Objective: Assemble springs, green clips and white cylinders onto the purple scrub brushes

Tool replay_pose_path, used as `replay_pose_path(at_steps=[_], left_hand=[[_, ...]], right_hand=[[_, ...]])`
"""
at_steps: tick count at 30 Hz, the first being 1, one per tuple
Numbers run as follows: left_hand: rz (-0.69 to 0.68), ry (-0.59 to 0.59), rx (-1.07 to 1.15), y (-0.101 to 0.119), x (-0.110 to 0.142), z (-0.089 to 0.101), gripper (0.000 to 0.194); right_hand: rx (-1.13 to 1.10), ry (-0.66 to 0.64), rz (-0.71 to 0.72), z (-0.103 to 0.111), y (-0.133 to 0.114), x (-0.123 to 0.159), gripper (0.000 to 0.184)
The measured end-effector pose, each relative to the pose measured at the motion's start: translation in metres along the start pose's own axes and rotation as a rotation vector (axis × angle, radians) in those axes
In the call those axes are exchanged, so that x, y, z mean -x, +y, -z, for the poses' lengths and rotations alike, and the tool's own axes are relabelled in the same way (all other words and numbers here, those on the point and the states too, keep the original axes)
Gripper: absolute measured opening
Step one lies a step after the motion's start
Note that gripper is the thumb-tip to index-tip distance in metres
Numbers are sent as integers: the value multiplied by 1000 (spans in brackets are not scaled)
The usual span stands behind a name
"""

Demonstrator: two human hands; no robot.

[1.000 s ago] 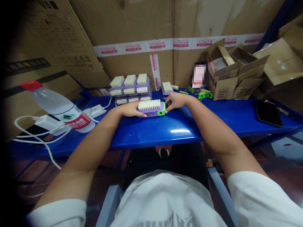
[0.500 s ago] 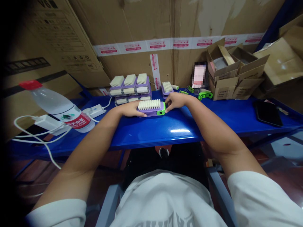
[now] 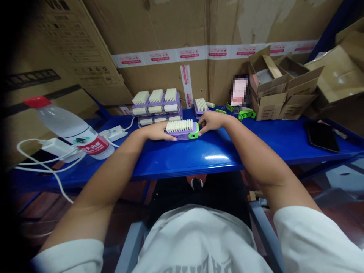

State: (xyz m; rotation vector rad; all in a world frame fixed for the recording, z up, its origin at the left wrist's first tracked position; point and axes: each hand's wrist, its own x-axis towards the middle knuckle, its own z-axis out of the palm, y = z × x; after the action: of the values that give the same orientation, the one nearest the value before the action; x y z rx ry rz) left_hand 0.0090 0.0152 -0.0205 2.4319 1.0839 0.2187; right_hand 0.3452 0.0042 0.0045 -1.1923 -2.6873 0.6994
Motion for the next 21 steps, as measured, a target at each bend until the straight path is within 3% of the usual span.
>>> replay_pose_path(at_steps=[21], left_hand=[[15, 1, -11, 3, 1, 0, 103]], right_hand=[[-12, -8, -3, -1, 3, -1, 52]])
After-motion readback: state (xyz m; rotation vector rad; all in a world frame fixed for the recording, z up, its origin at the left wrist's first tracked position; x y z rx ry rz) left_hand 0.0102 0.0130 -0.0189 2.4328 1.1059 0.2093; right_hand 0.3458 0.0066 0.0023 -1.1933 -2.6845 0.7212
